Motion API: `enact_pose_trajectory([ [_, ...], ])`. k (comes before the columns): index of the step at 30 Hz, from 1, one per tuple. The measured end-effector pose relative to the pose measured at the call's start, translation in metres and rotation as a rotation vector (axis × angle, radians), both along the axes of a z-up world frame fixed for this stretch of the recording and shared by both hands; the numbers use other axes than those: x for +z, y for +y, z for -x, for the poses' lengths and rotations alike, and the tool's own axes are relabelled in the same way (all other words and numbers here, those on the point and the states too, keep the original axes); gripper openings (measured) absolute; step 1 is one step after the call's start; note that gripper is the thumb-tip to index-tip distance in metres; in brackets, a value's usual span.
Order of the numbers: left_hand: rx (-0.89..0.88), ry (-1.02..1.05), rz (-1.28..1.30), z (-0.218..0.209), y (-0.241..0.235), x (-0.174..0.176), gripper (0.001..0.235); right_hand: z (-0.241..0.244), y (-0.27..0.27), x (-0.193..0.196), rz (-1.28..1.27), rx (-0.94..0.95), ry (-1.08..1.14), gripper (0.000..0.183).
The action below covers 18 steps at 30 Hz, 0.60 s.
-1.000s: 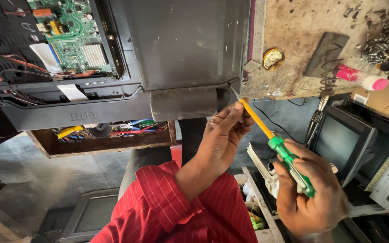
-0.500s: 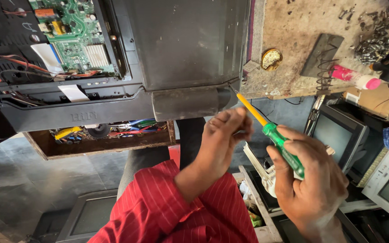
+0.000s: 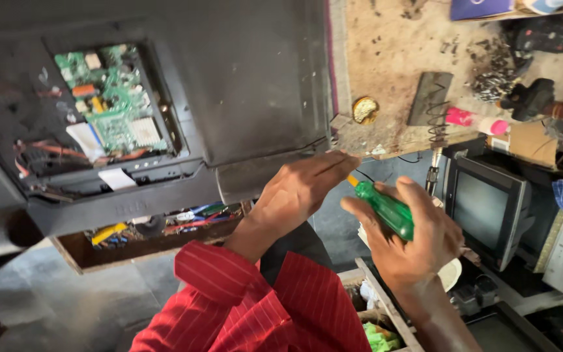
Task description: The person uses a screwdriver to remove screws from the back panel of a CRT television. They then remove the back cover, briefly inspect the internal components, and reattach the cover, securing it with screws.
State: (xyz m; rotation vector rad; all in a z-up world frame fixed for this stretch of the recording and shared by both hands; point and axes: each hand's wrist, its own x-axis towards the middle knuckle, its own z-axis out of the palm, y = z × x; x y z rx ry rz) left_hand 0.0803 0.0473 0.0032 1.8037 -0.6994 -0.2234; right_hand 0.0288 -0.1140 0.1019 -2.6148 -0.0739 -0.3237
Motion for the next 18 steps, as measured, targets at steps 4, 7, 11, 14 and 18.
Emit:
enact_pose_trajectory([
  [4, -0.083, 0.019, -0.022, -0.011, 0.005, 0.006, 0.05, 0.007, 0.0, -0.004, -0.156, 0.014, 0.05, 0.06],
  [7, -0.044, -0.088, -0.052, -0.013, 0.003, 0.004, 0.046, 0.006, -0.001, -0.007, -0.166, 0.029, 0.031, 0.063],
  [11, -0.021, -0.116, -0.123, -0.01, 0.003, 0.0, 0.044, -0.004, 0.007, -0.005, -0.036, 0.038, -0.039, 0.074],
  [14, -0.078, -0.059, -0.114, -0.015, 0.008, 0.002, 0.052, -0.007, 0.005, 0.0, -0.159, 0.142, 0.045, 0.07],
  [18, -0.106, -0.224, -0.144, -0.021, 0.006, 0.006, 0.053, -0.005, -0.001, -0.014, -0.08, 0.095, -0.059, 0.084],
])
